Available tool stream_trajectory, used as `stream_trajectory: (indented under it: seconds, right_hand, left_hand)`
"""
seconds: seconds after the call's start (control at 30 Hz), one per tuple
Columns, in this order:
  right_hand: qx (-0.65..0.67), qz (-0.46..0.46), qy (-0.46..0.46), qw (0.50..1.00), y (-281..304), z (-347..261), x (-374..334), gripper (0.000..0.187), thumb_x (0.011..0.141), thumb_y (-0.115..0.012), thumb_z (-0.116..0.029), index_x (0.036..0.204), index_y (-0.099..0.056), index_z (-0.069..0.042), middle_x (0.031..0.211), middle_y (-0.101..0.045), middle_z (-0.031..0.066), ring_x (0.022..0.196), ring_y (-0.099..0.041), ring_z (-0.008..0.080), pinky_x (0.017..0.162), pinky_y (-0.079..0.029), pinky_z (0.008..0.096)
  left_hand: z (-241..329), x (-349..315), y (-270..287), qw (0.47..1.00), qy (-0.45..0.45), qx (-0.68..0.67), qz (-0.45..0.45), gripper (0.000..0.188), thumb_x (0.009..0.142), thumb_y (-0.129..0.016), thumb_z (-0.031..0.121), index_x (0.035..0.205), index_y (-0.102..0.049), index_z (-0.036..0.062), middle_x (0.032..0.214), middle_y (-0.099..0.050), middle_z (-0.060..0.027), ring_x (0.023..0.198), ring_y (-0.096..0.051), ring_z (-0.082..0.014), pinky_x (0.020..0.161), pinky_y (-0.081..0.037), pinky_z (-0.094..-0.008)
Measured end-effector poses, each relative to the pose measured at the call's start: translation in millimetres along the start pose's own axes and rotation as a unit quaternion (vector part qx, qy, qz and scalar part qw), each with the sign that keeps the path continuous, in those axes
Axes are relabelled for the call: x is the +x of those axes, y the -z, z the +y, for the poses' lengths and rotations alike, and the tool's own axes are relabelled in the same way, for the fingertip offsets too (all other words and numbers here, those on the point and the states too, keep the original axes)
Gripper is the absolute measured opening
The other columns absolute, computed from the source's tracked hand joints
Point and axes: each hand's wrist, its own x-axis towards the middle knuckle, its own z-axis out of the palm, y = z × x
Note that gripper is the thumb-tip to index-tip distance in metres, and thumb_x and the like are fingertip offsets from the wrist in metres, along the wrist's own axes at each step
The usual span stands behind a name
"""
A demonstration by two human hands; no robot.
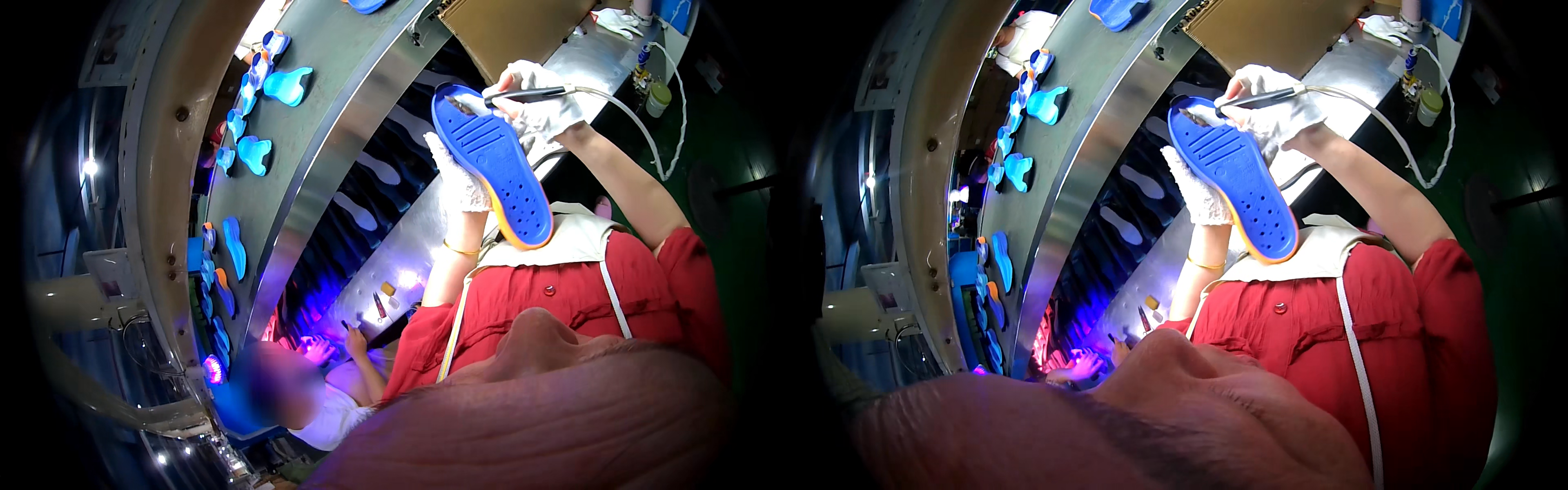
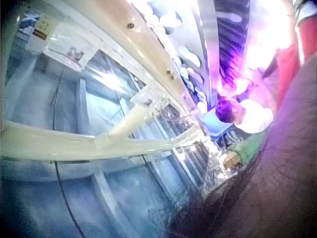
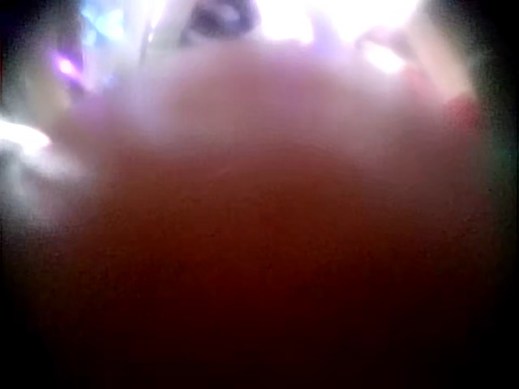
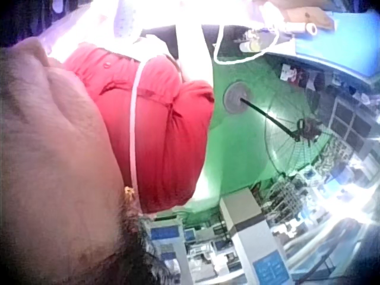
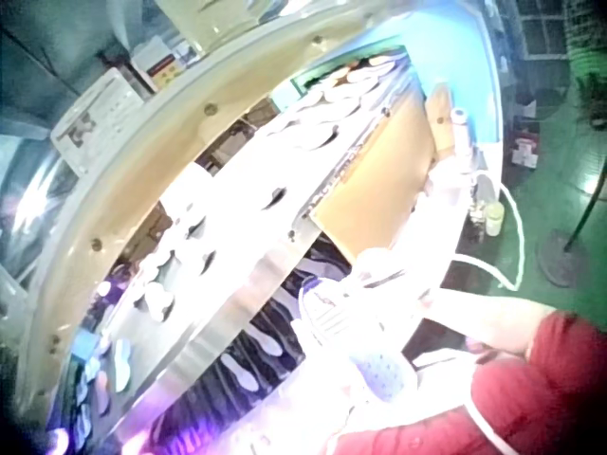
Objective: The person cleans blue shoe soles using a brush tool at a workstation, reaching to place and retrieve items from a conveyor belt and a storage box.
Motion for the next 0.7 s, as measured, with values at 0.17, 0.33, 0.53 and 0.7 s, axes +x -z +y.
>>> stream_trajectory:
  seconds: [0.17,0.33,0.53,0.7]
  right_hand:
    - [-0.159,0.061,0.159,0.972,-16.1,-1.2,4.3,0.018,0.084,-0.072,-0.013,0.096,-0.06,-0.009,0.082,-0.065,0.0037,0.071,-0.063,0.0106,0.066,-0.052,0.0251]
    - [0.025,-0.031,0.027,0.999,-21.7,-2.4,-8.2,0.018,0.084,-0.071,-0.013,0.098,-0.06,-0.009,0.078,-0.064,0.002,0.072,-0.062,0.0092,0.065,-0.051,0.0254]
    - [-0.006,-0.12,0.125,0.985,-21.0,6.2,-22.0,0.017,0.085,-0.063,0.004,0.101,-0.057,0.0,0.083,-0.061,0.0025,0.07,-0.058,0.0078,0.063,-0.049,0.0224]
    - [0.025,-0.064,-0.03,0.997,-26.2,2.3,-36.3,0.016,0.086,-0.068,-0.002,0.099,-0.06,-0.005,0.088,-0.064,0.0035,0.079,-0.062,0.0086,0.07,-0.051,0.0229]
  left_hand:
    - [-19.7,10.5,-0.1,0.973,-0.131,0.096,0.162,0.067,0.093,-0.039,0.069,0.12,-0.058,0.0109,0.104,-0.067,-0.0077,0.088,-0.065,-0.0216,0.082,-0.055,-0.0347]
    - [-12.8,7.7,2.2,0.977,-0.098,0.045,0.185,0.062,0.092,-0.043,0.068,0.111,-0.059,0.012,0.089,-0.065,-0.0044,0.075,-0.064,-0.0187,0.069,-0.054,-0.031]
    - [1.0,4.2,12.2,0.981,-0.086,0.116,0.127,0.069,0.091,-0.043,0.069,0.122,-0.058,0.0091,0.11,-0.065,-0.0088,0.095,-0.064,-0.0235,0.089,-0.052,-0.0388]
    - [8.3,1.5,20.6,0.98,-0.058,0.109,0.157,0.078,0.088,-0.045,0.073,0.128,-0.055,0.0073,0.115,-0.065,-0.0129,0.1,-0.063,-0.0277,0.091,-0.052,-0.0416]
